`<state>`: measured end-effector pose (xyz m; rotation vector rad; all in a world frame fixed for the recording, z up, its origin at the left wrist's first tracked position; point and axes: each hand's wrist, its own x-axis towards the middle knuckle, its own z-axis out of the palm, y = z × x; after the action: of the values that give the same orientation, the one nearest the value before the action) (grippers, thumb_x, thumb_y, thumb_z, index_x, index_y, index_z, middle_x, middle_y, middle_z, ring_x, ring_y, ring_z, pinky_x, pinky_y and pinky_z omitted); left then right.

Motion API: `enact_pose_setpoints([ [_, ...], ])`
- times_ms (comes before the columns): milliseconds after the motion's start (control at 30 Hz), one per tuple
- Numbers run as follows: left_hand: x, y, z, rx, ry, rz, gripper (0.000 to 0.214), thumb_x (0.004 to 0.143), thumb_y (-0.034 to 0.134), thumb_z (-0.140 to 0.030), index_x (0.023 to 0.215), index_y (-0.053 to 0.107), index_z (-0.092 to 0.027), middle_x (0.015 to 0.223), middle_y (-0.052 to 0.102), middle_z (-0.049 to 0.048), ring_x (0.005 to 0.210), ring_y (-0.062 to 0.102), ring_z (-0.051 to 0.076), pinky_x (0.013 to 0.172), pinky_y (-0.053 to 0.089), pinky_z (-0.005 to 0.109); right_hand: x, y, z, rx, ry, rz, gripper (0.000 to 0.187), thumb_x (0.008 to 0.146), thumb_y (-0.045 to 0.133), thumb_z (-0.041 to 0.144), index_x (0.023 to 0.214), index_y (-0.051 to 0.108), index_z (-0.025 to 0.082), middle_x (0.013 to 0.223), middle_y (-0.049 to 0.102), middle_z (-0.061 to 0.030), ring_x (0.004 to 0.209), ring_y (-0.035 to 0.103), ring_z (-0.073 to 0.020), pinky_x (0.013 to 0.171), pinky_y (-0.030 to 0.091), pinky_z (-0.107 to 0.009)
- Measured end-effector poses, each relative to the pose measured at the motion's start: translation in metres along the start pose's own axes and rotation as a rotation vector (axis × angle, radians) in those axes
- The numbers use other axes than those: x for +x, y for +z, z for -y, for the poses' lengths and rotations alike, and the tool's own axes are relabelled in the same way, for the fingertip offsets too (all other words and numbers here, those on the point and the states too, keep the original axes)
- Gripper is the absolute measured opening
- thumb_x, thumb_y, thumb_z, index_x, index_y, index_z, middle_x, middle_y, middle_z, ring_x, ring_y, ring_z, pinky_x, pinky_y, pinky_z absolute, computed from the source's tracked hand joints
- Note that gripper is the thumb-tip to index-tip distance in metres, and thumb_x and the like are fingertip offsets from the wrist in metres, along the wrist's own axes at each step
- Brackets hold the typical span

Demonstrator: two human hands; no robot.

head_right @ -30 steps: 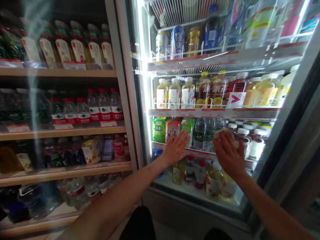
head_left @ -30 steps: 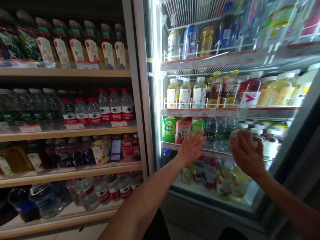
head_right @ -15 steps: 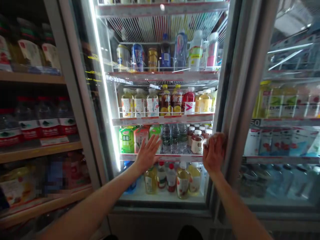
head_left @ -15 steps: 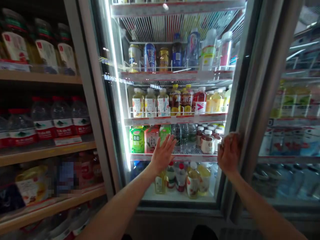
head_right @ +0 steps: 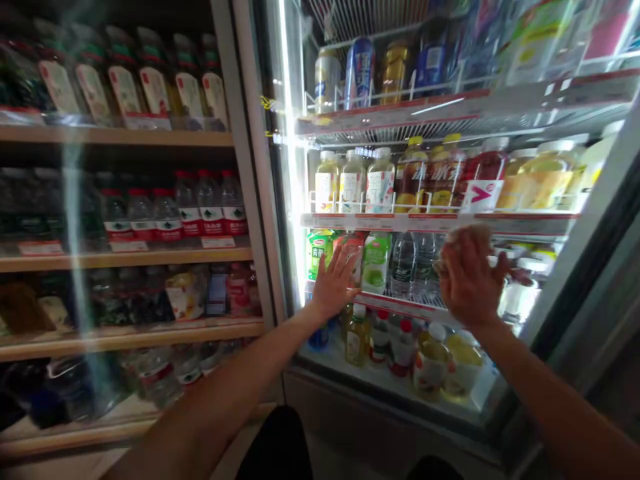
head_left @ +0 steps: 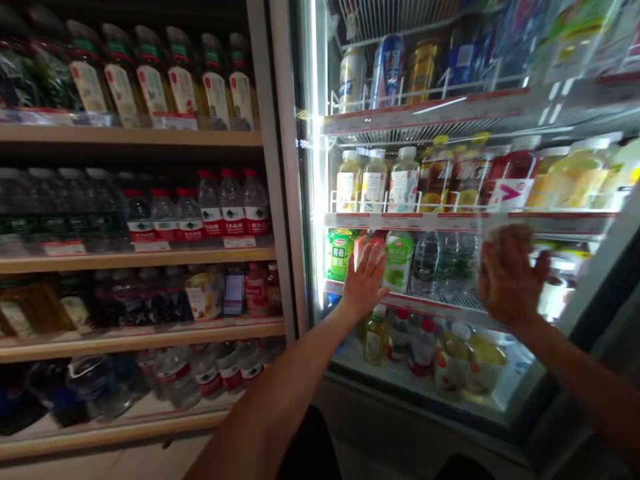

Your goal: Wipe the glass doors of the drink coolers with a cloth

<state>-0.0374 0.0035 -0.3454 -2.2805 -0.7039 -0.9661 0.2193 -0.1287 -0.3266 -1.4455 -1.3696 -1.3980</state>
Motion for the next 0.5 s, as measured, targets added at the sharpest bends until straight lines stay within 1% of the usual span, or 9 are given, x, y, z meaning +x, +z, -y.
enact_pose_setpoints([
  [100, -0.009, -0.003, 0.015, 0.011, -0.043, 0.036, 0.085, 0.078, 0.056, -0.051, 0.142, 0.018, -0.010, 0.149, 0.021, 0.0179, 0.140, 0.002, 0.026, 0.111, 0.013, 0.055, -0.022, 0.004, 0.034, 0.077, -0.284, 0.214, 0.044, 0.085, 0.047, 0.025, 0.129, 0.048, 0.026, 0.137, 0.047, -0.0085, 0.129, 0.039, -0.0245, 0.110, 0.014, -0.053],
  [167, -0.014, -0.006, 0.025, 0.019, -0.072, 0.040, 0.085, 0.078, 0.056, -0.051, 0.142, 0.017, -0.010, 0.150, 0.020, 0.0181, 0.140, 0.003, 0.026, 0.111, 0.013, 0.054, -0.013, 0.005, 0.037, 0.078, -0.362, 0.237, 0.042, 0.086, 0.046, 0.025, 0.127, 0.049, 0.029, 0.134, 0.050, -0.0064, 0.127, 0.042, -0.0224, 0.111, 0.011, -0.051],
  [200, -0.015, -0.007, 0.031, 0.019, -0.085, 0.033, 0.087, 0.077, 0.056, -0.052, 0.142, 0.016, -0.010, 0.150, 0.019, 0.0185, 0.140, 0.003, 0.027, 0.111, 0.013, 0.054, 0.001, 0.005, 0.035, 0.056, -0.332, 0.201, 0.041, 0.086, 0.046, 0.027, 0.126, 0.051, 0.027, 0.135, 0.049, -0.0074, 0.127, 0.041, -0.0231, 0.111, 0.011, -0.052],
  [300, -0.020, -0.008, 0.042, -0.007, -0.136, -0.020, 0.088, 0.077, 0.057, -0.051, 0.142, 0.015, -0.010, 0.149, 0.020, 0.0196, 0.140, 0.004, 0.027, 0.111, 0.013, 0.054, 0.049, 0.010, 0.031, -0.023, -0.084, 0.000, 0.045, 0.085, 0.046, 0.030, 0.128, 0.050, 0.018, 0.143, 0.036, -0.0145, 0.134, 0.030, -0.0288, 0.108, 0.013, -0.056],
  [333, -0.022, -0.008, 0.045, -0.020, -0.148, -0.035, 0.087, 0.077, 0.057, -0.050, 0.142, 0.015, -0.010, 0.148, 0.021, 0.0199, 0.140, 0.005, 0.027, 0.111, 0.014, 0.054, 0.059, 0.013, 0.035, -0.034, -0.048, -0.064, 0.047, 0.085, 0.047, 0.030, 0.129, 0.049, 0.015, 0.144, 0.033, -0.0161, 0.135, 0.026, -0.0298, 0.107, 0.014, -0.056],
  [367, -0.025, -0.007, 0.048, -0.031, -0.158, -0.044, 0.086, 0.078, 0.058, -0.048, 0.142, 0.015, -0.010, 0.148, 0.022, 0.0200, 0.140, 0.006, 0.027, 0.110, 0.015, 0.055, 0.063, 0.016, 0.041, -0.033, -0.077, -0.100, 0.048, 0.085, 0.047, 0.030, 0.130, 0.047, 0.015, 0.144, 0.033, -0.0163, 0.136, 0.025, -0.0295, 0.108, 0.014, -0.056],
  [400, -0.027, -0.007, 0.050, -0.039, -0.166, -0.046, 0.085, 0.078, 0.058, -0.046, 0.142, 0.015, -0.011, 0.148, 0.023, 0.0198, 0.140, 0.008, 0.027, 0.110, 0.015, 0.055, 0.061, 0.019, 0.051, -0.020, -0.158, -0.099, 0.048, 0.085, 0.048, 0.028, 0.130, 0.046, 0.015, 0.143, 0.036, -0.0151, 0.136, 0.025, -0.0278, 0.109, 0.012, -0.054],
  [433, -0.029, -0.007, 0.053, -0.044, -0.171, -0.044, 0.084, 0.078, 0.058, -0.044, 0.142, 0.015, -0.011, 0.148, 0.024, 0.0196, 0.140, 0.009, 0.027, 0.110, 0.016, 0.055, 0.055, 0.021, 0.061, 0.004, -0.271, -0.058, 0.047, 0.085, 0.048, 0.027, 0.131, 0.045, 0.017, 0.142, 0.039, -0.0130, 0.136, 0.027, -0.0251, 0.110, 0.011, -0.052],
  [500, -0.033, -0.007, 0.059, -0.044, -0.185, -0.036, 0.083, 0.079, 0.058, -0.042, 0.142, 0.014, -0.013, 0.148, 0.023, 0.0191, 0.140, 0.011, 0.027, 0.110, 0.017, 0.056, 0.038, 0.024, 0.081, 0.066, -0.498, 0.098, 0.047, 0.087, 0.046, 0.024, 0.133, 0.042, 0.023, 0.138, 0.045, -0.0073, 0.134, 0.032, -0.0191, 0.112, 0.006, -0.048],
])
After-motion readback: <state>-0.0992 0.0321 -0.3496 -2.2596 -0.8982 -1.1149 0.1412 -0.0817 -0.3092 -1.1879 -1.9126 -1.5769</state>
